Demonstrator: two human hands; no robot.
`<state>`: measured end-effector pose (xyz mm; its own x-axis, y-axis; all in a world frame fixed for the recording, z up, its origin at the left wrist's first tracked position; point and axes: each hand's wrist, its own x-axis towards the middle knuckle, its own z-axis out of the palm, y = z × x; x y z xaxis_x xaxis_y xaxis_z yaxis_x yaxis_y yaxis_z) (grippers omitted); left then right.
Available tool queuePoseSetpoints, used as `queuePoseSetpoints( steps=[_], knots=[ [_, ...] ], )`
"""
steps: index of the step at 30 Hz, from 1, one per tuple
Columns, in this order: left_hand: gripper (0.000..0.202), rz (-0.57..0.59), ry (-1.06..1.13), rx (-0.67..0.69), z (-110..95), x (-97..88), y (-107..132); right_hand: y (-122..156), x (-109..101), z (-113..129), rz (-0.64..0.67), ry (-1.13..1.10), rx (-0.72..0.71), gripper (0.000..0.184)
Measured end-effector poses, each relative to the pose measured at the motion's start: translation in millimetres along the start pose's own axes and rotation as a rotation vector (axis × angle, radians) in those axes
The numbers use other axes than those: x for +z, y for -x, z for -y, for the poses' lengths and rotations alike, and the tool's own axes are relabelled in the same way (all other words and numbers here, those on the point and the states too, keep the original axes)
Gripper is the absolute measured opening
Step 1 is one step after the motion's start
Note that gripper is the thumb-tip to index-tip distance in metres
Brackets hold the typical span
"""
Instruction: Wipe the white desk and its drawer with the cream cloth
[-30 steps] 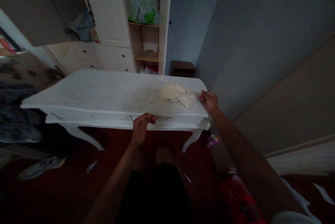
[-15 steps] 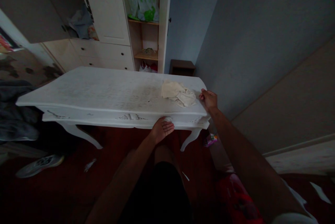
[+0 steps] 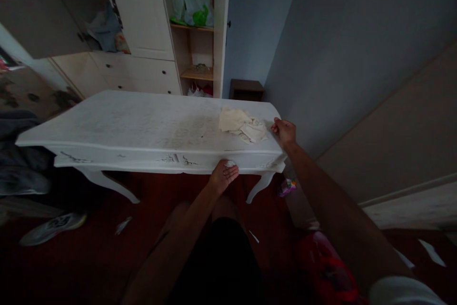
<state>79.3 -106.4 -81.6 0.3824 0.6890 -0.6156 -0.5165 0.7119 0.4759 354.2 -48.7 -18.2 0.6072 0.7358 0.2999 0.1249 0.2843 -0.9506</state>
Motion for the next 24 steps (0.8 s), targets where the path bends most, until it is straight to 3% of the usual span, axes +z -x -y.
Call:
queuePoseSetpoints(
  steps=[6, 13, 24],
  knots=[
    [0.02, -0.031, -0.036, -0.032, 17, -8.9, 36, -2, 0, -1, -0.01, 0.003, -0.001, 0.032],
    [0.021, -0.098, -0.003, -0.036, 56, -26.0, 76, -3, -2, -4, -0.021, 0.002, 0.011, 0.033],
    [0.019, -0.154, 0.013, -0.028, 111, -69.7, 105, 0, -3, -4, -0.015, 0.022, -0.007, 0.035]
  ],
)
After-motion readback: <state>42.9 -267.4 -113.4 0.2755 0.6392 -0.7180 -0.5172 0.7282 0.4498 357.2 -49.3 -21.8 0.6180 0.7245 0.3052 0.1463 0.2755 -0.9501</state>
